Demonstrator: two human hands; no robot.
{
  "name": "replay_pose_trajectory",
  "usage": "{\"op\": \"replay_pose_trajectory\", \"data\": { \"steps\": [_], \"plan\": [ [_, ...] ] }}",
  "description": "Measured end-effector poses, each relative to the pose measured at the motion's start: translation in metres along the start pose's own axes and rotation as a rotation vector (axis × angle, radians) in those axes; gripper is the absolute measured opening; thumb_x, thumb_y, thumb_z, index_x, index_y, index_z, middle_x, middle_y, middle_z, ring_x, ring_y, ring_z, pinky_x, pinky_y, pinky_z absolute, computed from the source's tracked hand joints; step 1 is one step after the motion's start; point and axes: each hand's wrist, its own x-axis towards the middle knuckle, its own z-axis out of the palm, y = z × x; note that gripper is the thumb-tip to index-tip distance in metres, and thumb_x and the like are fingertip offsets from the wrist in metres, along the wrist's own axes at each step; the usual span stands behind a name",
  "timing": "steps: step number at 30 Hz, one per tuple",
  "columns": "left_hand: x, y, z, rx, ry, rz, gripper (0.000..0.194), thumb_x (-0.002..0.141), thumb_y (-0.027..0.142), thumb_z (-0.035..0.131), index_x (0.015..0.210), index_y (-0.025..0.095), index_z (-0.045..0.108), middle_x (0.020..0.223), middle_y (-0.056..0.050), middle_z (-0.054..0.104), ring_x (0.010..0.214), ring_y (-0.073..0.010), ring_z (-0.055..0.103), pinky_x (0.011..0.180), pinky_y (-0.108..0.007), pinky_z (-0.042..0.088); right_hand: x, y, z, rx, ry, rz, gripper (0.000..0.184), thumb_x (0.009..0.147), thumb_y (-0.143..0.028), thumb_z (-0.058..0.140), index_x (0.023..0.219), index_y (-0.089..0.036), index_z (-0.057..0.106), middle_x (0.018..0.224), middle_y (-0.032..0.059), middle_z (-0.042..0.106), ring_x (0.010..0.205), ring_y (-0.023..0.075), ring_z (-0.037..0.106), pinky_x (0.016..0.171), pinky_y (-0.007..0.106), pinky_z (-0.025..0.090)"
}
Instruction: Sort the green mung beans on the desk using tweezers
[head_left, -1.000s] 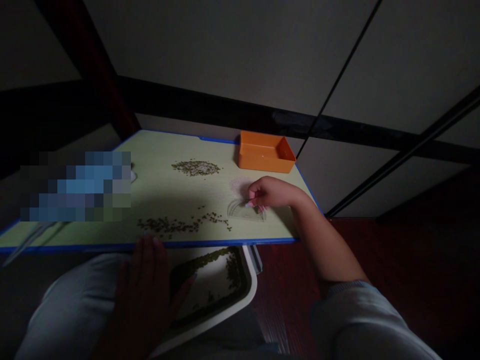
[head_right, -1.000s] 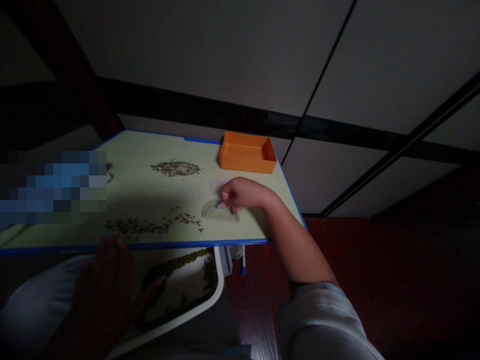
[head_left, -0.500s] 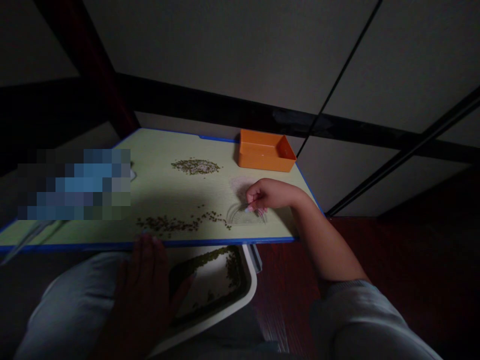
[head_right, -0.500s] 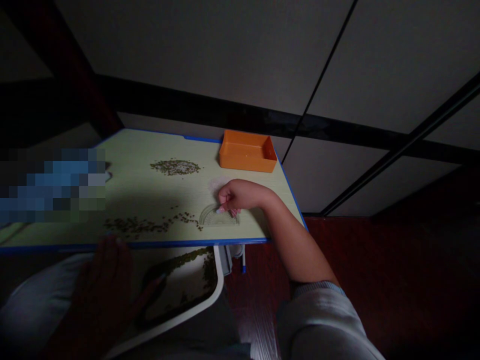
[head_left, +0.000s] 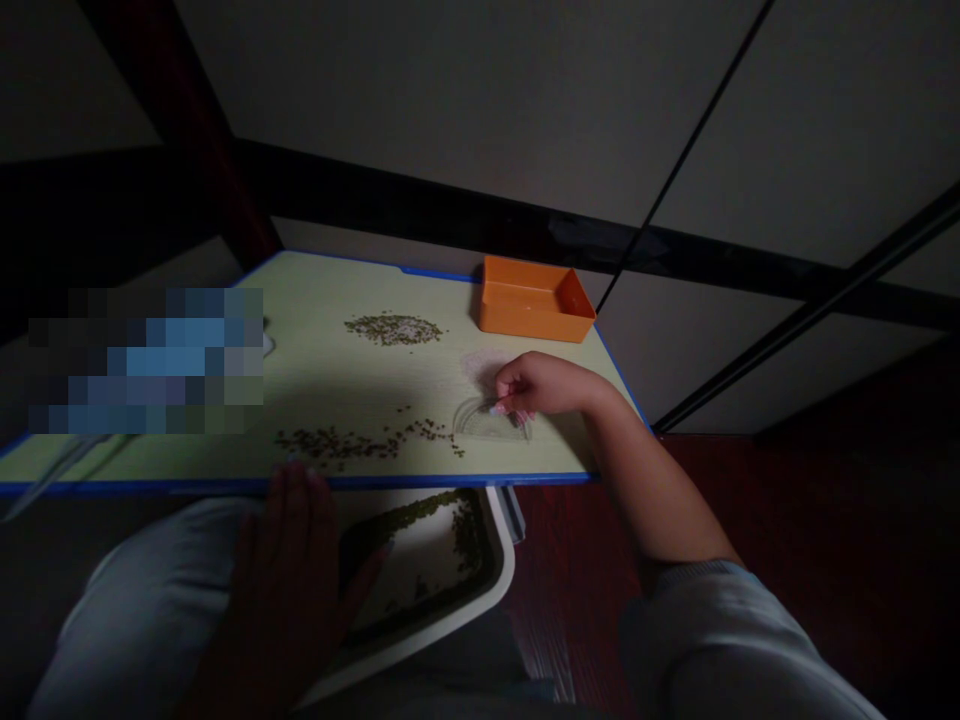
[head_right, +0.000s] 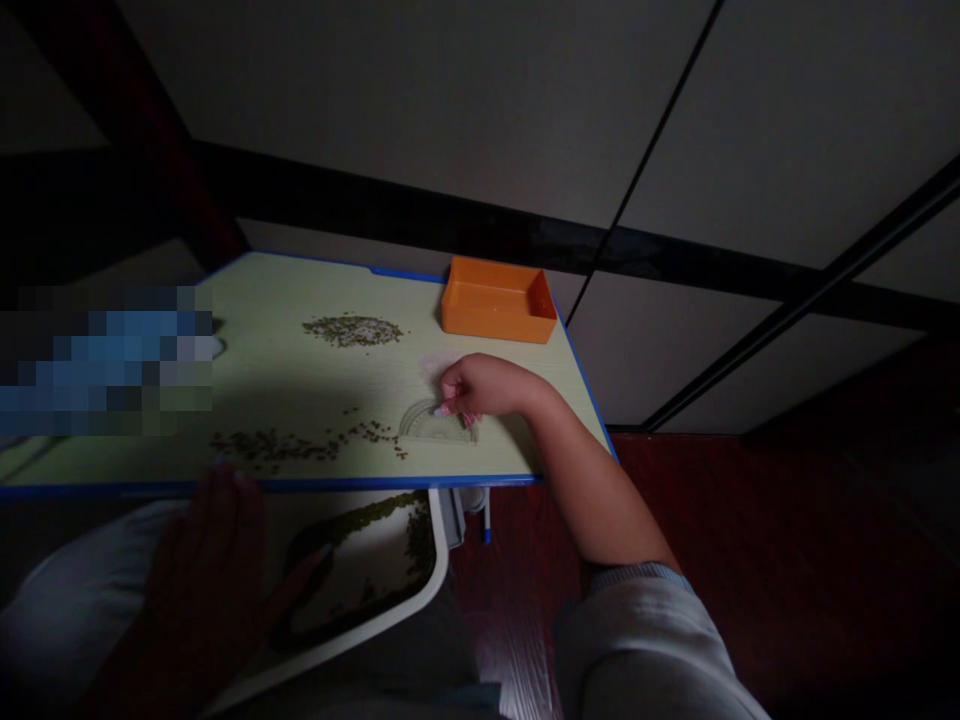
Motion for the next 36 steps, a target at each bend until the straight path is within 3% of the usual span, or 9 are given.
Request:
{"op": "replay_pose_trajectory", "data": {
  "steps": [12, 25, 36],
  "plan": [
    [0.0001, -0.0023, 0.0004, -0.016, -0.002, 0.01, 0.088, 0.08, 0.061, 0.035, 0.144, 0.008, 0.006, 0.157, -0.025, 0.014, 0.146, -0.0369, 0.017, 0.108, -0.063, 0.033, -0.0023, 0.0012, -0.0017, 0.067, -0.057, -0.015, 0.019, 0.08, -0.021, 0.063, 0.065, -0.015, 0.055, 0.053, -0.004, 0.059, 0.048, 0.0081, 0.053, 0.053, 0.022, 0.04],
    [0.0003, -0.0025, 0.0007, -0.036, 0.007, 0.028, 0.088, 0.08, 0.057, 0.042, 0.144, 0.01, 0.004, 0.158, -0.023, 0.01, 0.147, -0.0359, 0.014, 0.112, -0.061, 0.03, 0.0051, 0.0004, 0.0055, 0.015, 0.043, -0.041, 0.024, 0.084, -0.023, 0.062, 0.063, -0.016, 0.051, 0.053, -0.0035, 0.058, 0.05, 0.0075, 0.051, 0.056, 0.022, 0.037],
    [0.0014, -0.0021, -0.0009, -0.043, -0.001, 0.019, 0.09, 0.079, 0.057, 0.043, 0.144, 0.011, 0.003, 0.158, -0.023, 0.01, 0.147, -0.0367, 0.014, 0.111, -0.062, 0.031, 0.003, 0.0033, 0.003, 0.11, -0.071, -0.059, 0.018, 0.079, -0.024, 0.064, 0.066, -0.015, 0.055, 0.053, -0.0048, 0.057, 0.049, 0.0078, 0.05, 0.055, 0.022, 0.037]
  ]
}}
